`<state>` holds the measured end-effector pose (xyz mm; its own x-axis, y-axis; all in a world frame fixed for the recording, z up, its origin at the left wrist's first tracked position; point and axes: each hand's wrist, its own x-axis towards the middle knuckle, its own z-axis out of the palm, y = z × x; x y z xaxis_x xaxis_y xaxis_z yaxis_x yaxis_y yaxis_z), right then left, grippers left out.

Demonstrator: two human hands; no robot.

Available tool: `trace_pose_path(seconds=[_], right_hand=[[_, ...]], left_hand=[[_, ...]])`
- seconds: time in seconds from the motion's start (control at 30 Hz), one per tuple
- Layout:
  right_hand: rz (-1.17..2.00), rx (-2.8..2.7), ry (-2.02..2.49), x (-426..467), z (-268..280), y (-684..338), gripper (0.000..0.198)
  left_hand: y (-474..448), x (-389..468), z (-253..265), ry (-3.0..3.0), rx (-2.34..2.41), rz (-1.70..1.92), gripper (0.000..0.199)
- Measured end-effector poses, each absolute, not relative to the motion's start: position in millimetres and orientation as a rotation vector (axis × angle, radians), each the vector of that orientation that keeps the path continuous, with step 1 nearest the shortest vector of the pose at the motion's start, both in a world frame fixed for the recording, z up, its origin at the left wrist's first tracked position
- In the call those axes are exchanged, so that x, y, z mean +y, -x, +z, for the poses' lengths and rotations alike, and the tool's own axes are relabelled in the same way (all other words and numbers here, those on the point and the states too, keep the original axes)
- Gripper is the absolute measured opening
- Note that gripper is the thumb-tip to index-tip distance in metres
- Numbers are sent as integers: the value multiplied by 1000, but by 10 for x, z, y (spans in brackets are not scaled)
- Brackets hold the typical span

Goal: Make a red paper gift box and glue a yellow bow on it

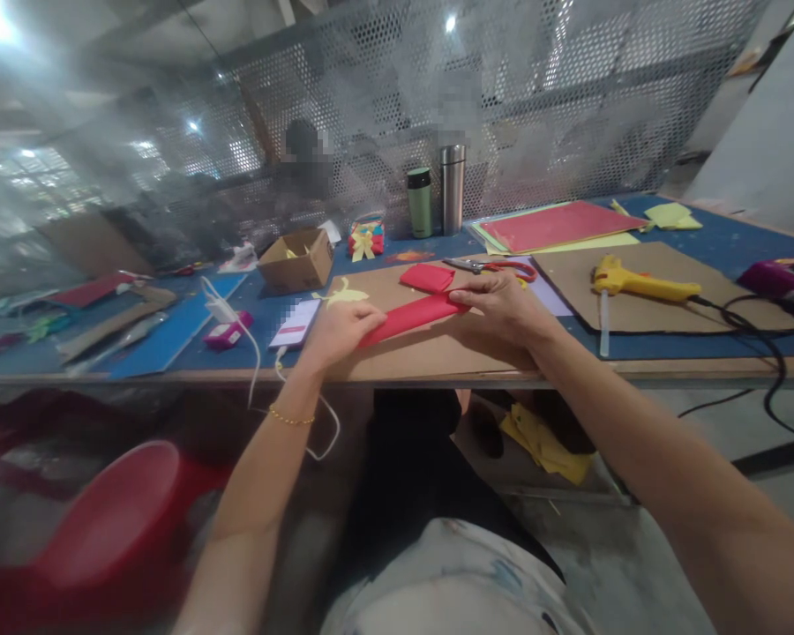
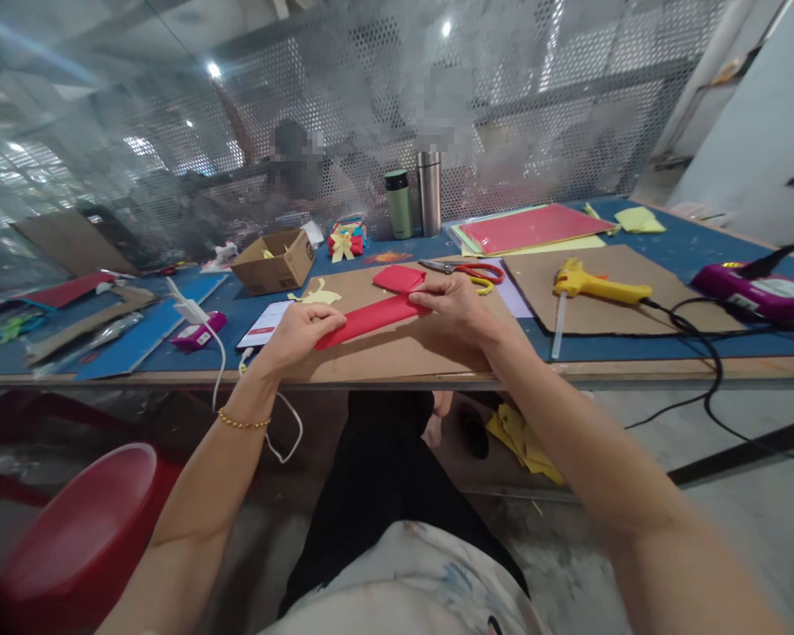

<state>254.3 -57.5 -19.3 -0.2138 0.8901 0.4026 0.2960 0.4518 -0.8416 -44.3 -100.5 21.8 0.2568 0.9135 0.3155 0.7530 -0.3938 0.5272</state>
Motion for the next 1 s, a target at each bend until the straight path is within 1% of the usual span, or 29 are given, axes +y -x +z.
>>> trace_pose_path(seconds=[0.2,0.43,0.63,0.8,0.9,1.0], right_hand=[[747,-1762,1004,-546,-209,-2561,30],[782,-1740,970,-534,-233,-2545,33],[777,-1727,947,-556,-212,-2527,35],[756,-1729,971,-595,-176,-2541,34],[748,-1745,1003,-590,-178,-2539,34],[738,-1728,1017,-572,-203,-2518,33]], left_hand=[[511,-1044,206,-2270,1493,943,33],[543,-1057,206,-2212,1534,970,24],[538,-961,174,-2439,1591,841,26],[542,-922,234,-2445,1598,775,26],[553,-840,307,-2471,1564,638,24],[548,-691,334,-2628,1568,464,22]])
